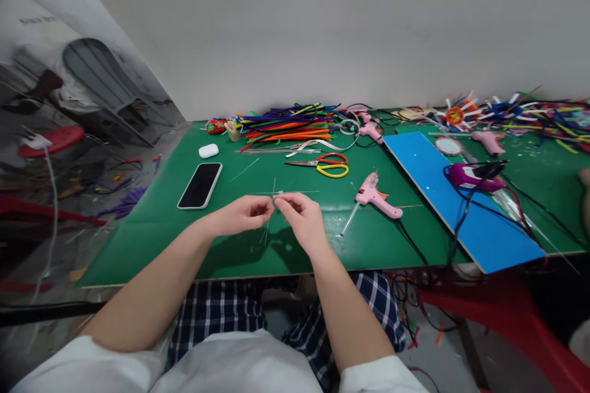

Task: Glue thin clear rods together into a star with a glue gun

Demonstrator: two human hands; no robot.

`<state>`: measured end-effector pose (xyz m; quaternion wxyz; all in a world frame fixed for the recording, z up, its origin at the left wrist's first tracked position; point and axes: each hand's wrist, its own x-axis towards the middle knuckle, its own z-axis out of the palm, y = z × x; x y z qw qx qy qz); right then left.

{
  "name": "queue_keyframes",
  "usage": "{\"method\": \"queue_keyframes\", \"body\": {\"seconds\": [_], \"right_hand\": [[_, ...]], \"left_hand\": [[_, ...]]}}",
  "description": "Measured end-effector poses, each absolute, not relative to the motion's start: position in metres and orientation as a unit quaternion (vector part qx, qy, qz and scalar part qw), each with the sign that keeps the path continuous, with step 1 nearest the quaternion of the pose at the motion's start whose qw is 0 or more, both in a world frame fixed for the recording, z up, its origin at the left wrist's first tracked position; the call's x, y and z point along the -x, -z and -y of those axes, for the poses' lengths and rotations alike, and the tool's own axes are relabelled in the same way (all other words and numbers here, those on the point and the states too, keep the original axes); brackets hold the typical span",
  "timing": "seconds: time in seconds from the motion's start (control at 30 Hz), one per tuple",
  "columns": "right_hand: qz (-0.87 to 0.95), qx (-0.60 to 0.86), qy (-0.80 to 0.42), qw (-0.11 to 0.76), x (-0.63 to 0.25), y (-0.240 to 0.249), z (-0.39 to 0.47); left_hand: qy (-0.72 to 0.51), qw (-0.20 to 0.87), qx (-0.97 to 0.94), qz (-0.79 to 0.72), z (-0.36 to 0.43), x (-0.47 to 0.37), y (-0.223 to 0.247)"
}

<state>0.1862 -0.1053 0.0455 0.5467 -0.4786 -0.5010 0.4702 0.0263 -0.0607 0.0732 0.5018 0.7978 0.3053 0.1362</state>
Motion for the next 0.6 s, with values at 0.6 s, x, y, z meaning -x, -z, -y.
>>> {"method": "queue_keyframes", "body": {"seconds": [0.6], "right_hand": [[0.407,0.484,-0.593,0.497,-0.194,-0.021,0.109]], "left_hand": [[-0.329,0.406,-0.724,-0.450,0.004,-0.018,-0.051]]}}
